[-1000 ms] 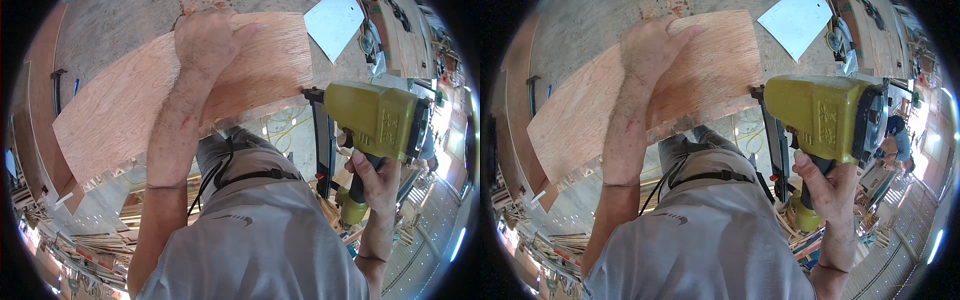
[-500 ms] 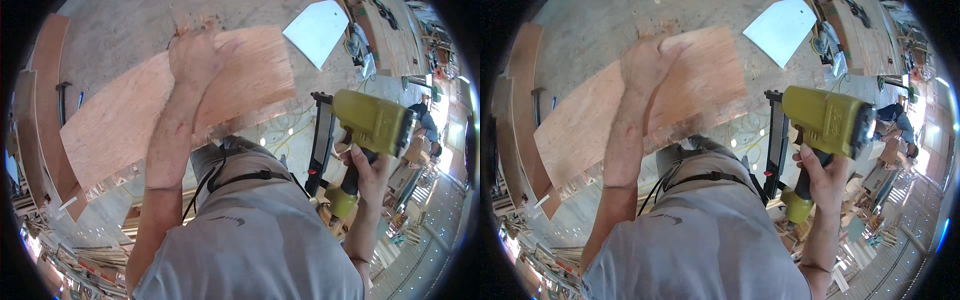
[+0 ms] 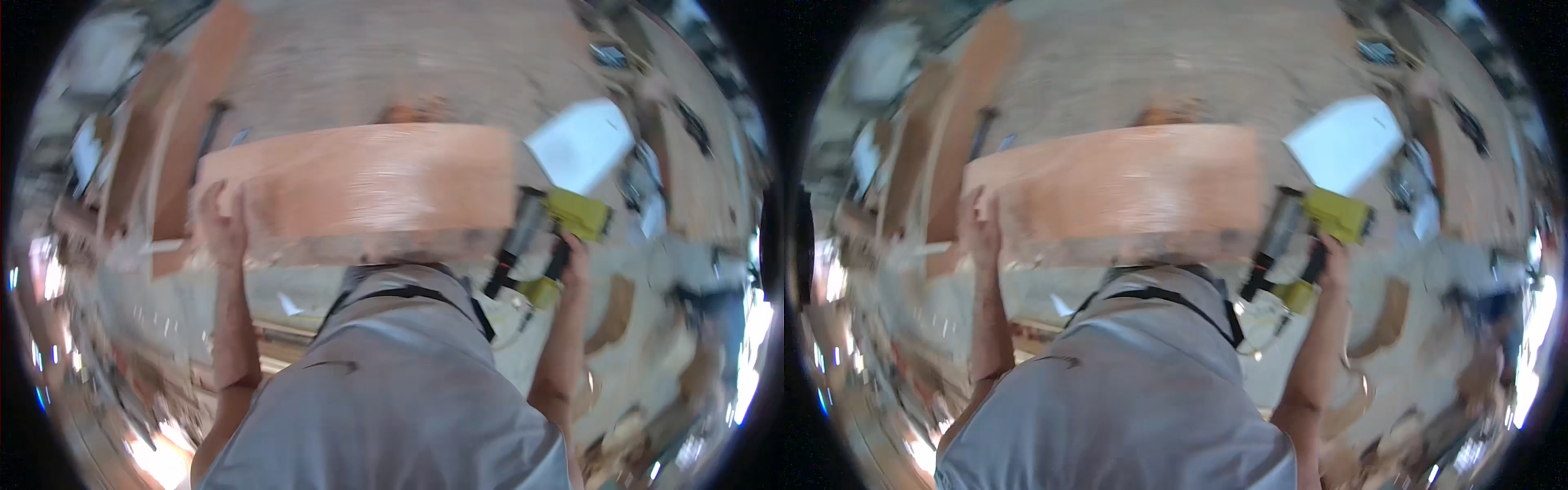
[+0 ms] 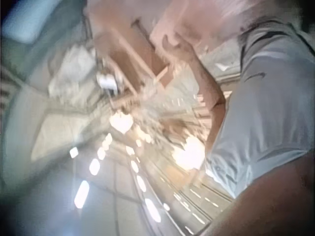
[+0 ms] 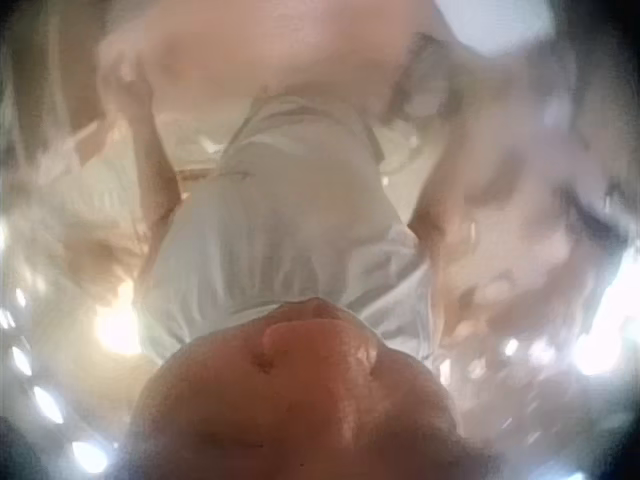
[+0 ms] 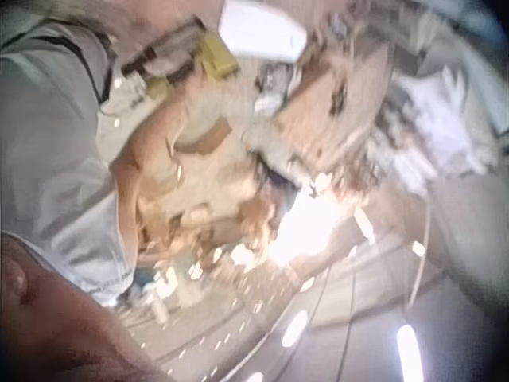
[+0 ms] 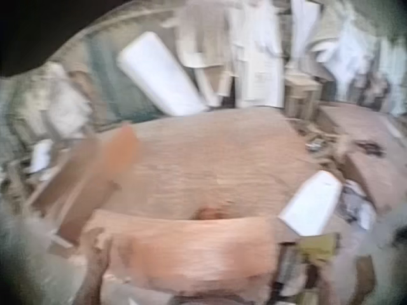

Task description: The person assembles a wooden furniture frame by attaching plywood panels to a wooden structure. They use a pneumatic nail gun to secure the panels and a hammer to drive in nails manually. The person positions the panels, aligns them with the frame, and fastens them securely.

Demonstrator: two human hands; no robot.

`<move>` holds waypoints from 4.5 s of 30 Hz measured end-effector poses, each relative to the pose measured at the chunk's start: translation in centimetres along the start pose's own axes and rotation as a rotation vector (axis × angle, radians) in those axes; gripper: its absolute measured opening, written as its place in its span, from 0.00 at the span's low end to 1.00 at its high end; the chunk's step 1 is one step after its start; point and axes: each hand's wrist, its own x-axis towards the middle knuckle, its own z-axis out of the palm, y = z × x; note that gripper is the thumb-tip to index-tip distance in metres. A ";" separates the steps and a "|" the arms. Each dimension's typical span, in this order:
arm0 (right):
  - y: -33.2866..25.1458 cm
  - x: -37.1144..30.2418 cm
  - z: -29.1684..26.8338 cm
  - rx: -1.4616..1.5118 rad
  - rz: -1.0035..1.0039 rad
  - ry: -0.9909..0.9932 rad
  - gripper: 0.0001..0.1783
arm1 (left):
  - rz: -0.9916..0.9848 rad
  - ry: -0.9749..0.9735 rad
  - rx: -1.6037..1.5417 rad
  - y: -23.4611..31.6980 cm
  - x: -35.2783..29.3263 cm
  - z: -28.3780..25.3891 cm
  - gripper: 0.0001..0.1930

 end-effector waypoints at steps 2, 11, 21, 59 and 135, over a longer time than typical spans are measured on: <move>0.5 3.9 -1.9 -0.038 0.066 -0.031 0.13 | -0.138 0.063 0.077 -5.2 -1.1 -4.0 0.18; 0.3 11.0 3.0 -0.833 -0.282 0.165 0.27 | -0.479 0.384 0.131 -9.9 -4.6 -9.1 0.17; -3.2 0.4 18.2 -0.842 -0.207 0.164 0.43 | -1.395 0.180 -0.473 -22.8 -0.3 -9.6 0.33; -16.7 -16.0 21.8 -0.428 -1.403 -0.796 0.10 | -0.805 0.311 -1.501 -22.0 -19.1 -9.5 0.35; -6.1 -9.5 48.5 -0.402 -1.134 -0.146 0.24 | -0.874 -0.480 -0.067 -5.2 -13.8 -21.2 0.33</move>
